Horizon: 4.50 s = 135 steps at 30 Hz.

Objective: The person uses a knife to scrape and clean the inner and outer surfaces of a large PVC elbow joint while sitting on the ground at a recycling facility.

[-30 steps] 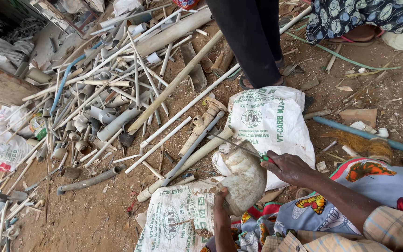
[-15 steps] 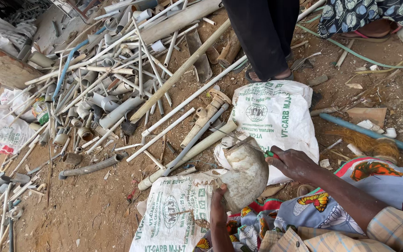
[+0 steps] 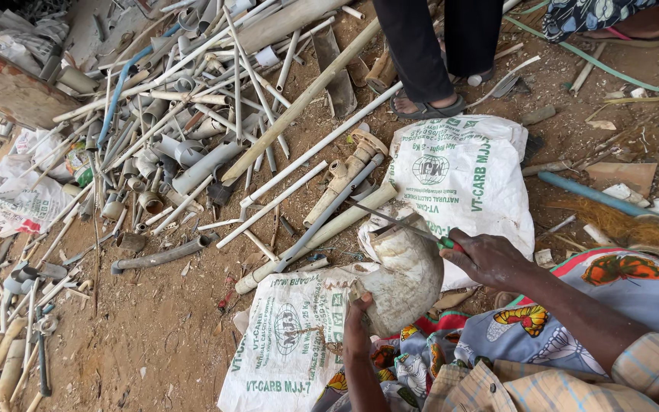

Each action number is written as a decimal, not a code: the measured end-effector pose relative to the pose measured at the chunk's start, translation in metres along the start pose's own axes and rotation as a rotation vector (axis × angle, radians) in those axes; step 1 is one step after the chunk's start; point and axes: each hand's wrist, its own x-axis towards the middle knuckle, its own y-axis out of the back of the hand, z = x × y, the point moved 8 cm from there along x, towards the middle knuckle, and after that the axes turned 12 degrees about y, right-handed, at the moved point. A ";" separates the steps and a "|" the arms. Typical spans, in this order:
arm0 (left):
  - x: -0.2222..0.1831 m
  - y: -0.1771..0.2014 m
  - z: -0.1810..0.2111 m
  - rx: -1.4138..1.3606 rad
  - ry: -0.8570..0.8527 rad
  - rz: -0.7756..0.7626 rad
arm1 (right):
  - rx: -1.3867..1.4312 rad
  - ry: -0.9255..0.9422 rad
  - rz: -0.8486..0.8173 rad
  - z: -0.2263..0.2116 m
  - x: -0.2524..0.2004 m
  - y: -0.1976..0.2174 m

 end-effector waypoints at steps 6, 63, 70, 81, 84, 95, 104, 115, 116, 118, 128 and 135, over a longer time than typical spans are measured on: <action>0.007 -0.015 0.005 -0.221 -0.022 -0.064 | -0.001 0.087 -0.019 -0.008 -0.004 -0.006; 0.047 -0.155 -0.104 0.480 -0.100 -0.343 | 0.220 -0.199 0.112 0.111 0.028 -0.145; 0.042 -0.155 -0.139 1.150 -0.118 -0.346 | 0.939 -0.205 0.497 0.088 0.030 -0.063; 0.008 -0.124 -0.214 1.566 -0.063 -0.026 | 1.378 -0.148 1.012 0.131 -0.030 0.027; 0.019 -0.155 -0.201 1.598 -0.103 -0.027 | 1.502 -0.159 1.004 0.146 -0.029 0.016; 0.041 -0.222 -0.122 1.782 -0.184 0.033 | 1.280 -0.321 0.518 0.131 -0.008 -0.029; 0.046 -0.190 -0.093 1.880 -0.162 0.056 | 0.291 0.022 0.020 0.069 -0.004 -0.081; 0.060 -0.171 -0.115 1.914 -0.065 0.089 | 0.294 -0.091 0.144 0.083 0.006 -0.072; 0.060 -0.168 -0.115 1.918 -0.047 0.100 | 0.282 -0.071 0.161 0.080 0.007 -0.072; 0.063 -0.160 -0.108 1.919 -0.001 0.121 | 0.290 -0.055 0.174 0.076 0.011 -0.071; 0.073 -0.142 -0.091 1.447 -0.013 0.122 | 0.286 -0.066 0.191 0.065 0.017 -0.077; 0.055 -0.123 -0.057 1.281 -0.458 0.340 | 0.318 -0.054 0.200 0.049 0.026 -0.083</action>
